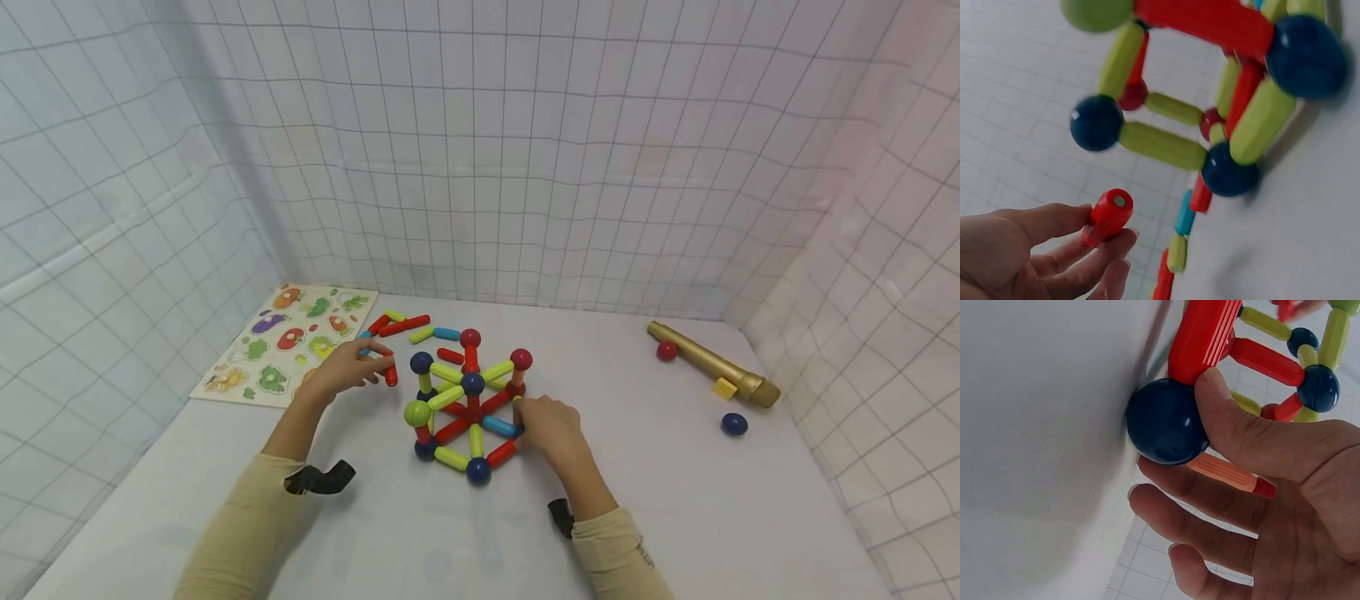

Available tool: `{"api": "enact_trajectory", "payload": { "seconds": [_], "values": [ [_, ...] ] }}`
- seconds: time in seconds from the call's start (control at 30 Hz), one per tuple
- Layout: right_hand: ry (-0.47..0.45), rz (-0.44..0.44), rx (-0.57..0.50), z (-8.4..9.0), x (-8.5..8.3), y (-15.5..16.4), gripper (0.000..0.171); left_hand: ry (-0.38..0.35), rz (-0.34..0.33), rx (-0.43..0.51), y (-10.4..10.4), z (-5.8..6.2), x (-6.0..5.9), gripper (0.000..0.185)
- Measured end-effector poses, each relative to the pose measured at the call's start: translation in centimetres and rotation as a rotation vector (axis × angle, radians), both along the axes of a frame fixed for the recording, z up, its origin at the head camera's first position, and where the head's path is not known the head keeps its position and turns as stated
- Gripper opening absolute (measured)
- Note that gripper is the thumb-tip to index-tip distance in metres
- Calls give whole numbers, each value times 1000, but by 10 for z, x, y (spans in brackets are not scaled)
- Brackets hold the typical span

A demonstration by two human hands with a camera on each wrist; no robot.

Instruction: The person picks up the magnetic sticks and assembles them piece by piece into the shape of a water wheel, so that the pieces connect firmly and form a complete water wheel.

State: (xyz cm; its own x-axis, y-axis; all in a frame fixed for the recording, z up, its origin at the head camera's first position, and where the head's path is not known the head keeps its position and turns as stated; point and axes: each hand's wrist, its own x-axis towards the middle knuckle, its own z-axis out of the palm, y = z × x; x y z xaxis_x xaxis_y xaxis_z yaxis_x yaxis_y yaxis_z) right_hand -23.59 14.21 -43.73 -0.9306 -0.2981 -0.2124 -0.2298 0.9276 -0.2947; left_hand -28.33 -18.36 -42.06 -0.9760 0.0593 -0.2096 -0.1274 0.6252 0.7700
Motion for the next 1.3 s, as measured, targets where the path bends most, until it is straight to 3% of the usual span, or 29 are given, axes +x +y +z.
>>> {"api": "enact_trajectory", "payload": {
  "seconds": [0.13,0.3,0.63,0.93,1.17,1.3],
  "values": [
    [5,-4,-5,-2,2,1,25,23,-25,154,15,10,24,40],
    [4,-13,-13,-5,4,2,23,65,-90,184,33,17,34,40],
    [14,-9,-14,-7,5,1,23,33,-80,113,38,15,35,42],
    [23,-4,-1,-5,3,0,23,40,-59,155,46,9,34,59],
    [12,-6,8,-4,0,-2,22,31,-81,124,49,2,31,64],
    [73,4,54,2,7,-8,22,34,-88,118,46,1,30,61]
  ]
}}
